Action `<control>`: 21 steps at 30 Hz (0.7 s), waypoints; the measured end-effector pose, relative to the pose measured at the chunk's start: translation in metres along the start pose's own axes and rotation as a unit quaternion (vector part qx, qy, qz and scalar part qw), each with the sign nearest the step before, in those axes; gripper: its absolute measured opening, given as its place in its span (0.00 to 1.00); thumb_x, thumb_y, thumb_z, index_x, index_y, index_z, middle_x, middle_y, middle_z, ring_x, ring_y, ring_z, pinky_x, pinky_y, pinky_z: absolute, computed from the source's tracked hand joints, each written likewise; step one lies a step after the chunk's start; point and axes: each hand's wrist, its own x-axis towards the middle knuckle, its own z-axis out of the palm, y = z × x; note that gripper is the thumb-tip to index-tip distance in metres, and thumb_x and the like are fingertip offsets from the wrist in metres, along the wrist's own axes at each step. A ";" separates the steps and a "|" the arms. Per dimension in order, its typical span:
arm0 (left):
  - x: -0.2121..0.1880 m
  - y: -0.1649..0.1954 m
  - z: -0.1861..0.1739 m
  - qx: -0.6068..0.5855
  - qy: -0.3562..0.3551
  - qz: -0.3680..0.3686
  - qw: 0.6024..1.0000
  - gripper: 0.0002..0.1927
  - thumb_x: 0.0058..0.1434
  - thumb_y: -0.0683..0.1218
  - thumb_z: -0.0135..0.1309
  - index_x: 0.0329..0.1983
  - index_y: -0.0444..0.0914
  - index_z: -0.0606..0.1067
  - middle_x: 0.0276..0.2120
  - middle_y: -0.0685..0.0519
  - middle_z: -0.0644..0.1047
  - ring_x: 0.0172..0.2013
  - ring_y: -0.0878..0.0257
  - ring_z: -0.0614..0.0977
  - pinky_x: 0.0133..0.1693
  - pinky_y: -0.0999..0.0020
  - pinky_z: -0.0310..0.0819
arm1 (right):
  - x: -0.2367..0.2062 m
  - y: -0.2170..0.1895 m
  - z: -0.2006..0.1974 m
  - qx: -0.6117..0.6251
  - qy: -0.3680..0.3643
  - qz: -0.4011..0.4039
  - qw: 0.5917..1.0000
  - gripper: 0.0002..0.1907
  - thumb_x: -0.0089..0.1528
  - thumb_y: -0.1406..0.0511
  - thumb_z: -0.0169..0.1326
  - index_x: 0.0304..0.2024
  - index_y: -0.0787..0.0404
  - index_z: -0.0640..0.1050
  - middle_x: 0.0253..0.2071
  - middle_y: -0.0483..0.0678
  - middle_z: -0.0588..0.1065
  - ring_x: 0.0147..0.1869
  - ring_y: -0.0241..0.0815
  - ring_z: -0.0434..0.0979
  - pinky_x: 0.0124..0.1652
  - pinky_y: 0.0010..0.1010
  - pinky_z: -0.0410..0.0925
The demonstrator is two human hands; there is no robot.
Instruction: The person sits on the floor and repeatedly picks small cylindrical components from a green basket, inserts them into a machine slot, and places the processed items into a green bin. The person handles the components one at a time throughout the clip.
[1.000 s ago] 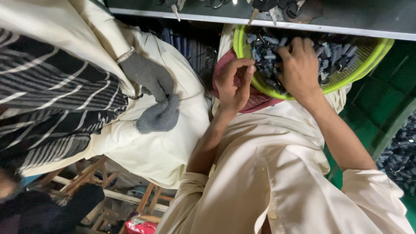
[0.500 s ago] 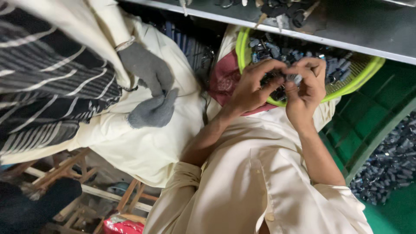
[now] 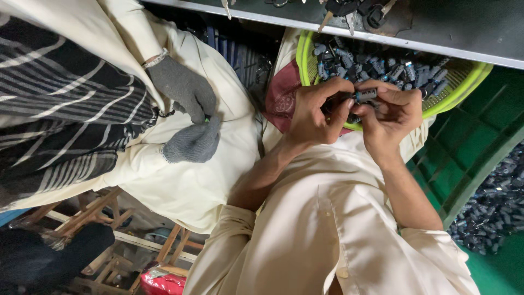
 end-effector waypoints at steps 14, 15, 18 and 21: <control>-0.016 -0.026 -0.020 -0.072 0.096 -0.167 0.979 0.07 0.70 0.36 0.51 0.48 0.33 0.78 0.43 0.53 0.82 0.32 0.70 0.78 0.35 0.74 0.74 | 0.073 -0.043 -0.002 0.138 -0.001 0.021 0.990 0.19 0.65 0.82 0.56 0.46 0.59 0.64 0.42 0.54 0.73 0.47 0.47 0.79 0.41 0.37 0.75; -0.020 -0.031 -0.018 -0.131 0.100 -0.208 0.964 0.08 0.70 0.36 0.49 0.47 0.33 0.77 0.43 0.52 0.82 0.32 0.69 0.79 0.34 0.74 0.76 | 0.089 -0.053 -0.002 0.072 -0.007 -0.049 0.996 0.17 0.66 0.81 0.56 0.46 0.61 0.64 0.42 0.53 0.73 0.47 0.47 0.80 0.40 0.37 0.75; -0.025 -0.046 -0.012 -0.221 0.094 -0.203 0.949 0.08 0.71 0.40 0.47 0.45 0.31 0.76 0.43 0.49 0.82 0.36 0.66 0.83 0.41 0.71 0.81 | 0.143 -0.071 -0.012 -0.259 0.017 -0.323 0.910 0.14 0.59 0.81 0.55 0.43 0.64 0.69 0.42 0.53 0.74 0.44 0.53 0.79 0.41 0.41 0.71; -0.033 -0.057 -0.013 -0.222 0.064 -0.095 0.968 0.15 0.77 0.46 0.46 0.40 0.30 0.75 0.44 0.46 0.82 0.43 0.62 0.84 0.48 0.69 0.79 | 0.191 -0.051 -0.017 -0.512 0.050 -0.403 0.757 0.13 0.56 0.79 0.57 0.39 0.63 0.72 0.42 0.55 0.72 0.46 0.59 0.71 0.44 0.44 0.62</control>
